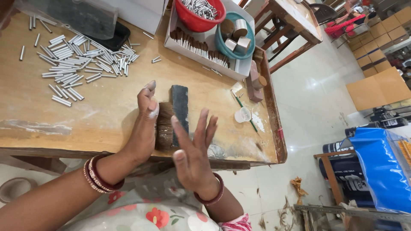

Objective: The person picks up small metal tubes and wooden sticks, inserts the sticks into the tubes, and places the assembled items into a red bowl. The person also moves a white box and gathers items from the table.

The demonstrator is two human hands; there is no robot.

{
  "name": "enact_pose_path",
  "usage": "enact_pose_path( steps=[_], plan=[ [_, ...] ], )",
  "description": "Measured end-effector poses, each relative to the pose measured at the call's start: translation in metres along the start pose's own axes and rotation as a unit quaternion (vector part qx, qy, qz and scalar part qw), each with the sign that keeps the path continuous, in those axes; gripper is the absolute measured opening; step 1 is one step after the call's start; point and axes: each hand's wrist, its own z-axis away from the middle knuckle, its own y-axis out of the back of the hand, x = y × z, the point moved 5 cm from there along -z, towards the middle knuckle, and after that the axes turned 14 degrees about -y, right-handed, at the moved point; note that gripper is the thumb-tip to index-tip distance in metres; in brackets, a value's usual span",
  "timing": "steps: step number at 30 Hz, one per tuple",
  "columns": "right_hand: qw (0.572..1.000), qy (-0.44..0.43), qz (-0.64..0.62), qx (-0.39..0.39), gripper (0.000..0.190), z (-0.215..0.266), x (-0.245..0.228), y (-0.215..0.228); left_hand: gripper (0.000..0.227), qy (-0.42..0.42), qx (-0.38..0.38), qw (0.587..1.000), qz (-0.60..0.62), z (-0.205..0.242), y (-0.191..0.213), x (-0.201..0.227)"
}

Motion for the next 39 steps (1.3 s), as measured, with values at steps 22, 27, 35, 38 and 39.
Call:
enact_pose_path(
  steps=[22,27,35,38,39],
  plan=[
    [0.933,0.063,0.341,0.098,0.052,0.000,0.011,-0.013,0.078,0.016,0.086,0.986,0.145,0.036,0.001,0.009],
    [0.955,0.031,0.282,0.084,0.046,-0.002,0.013,-0.003,0.076,-0.023,0.060,0.985,0.160,0.043,-0.013,0.013],
    [0.922,0.096,0.365,0.086,0.018,-0.017,-0.020,-0.001,0.058,-0.139,0.067,0.987,-0.048,0.027,0.024,0.040],
    [0.893,0.107,0.430,0.074,0.014,-0.021,-0.022,-0.010,0.062,-0.099,0.015,0.941,-0.324,0.023,0.037,0.061],
    [0.893,0.107,0.430,0.073,0.014,-0.022,-0.020,-0.012,0.062,-0.099,0.016,0.941,-0.324,0.025,0.039,0.057]
  ],
)
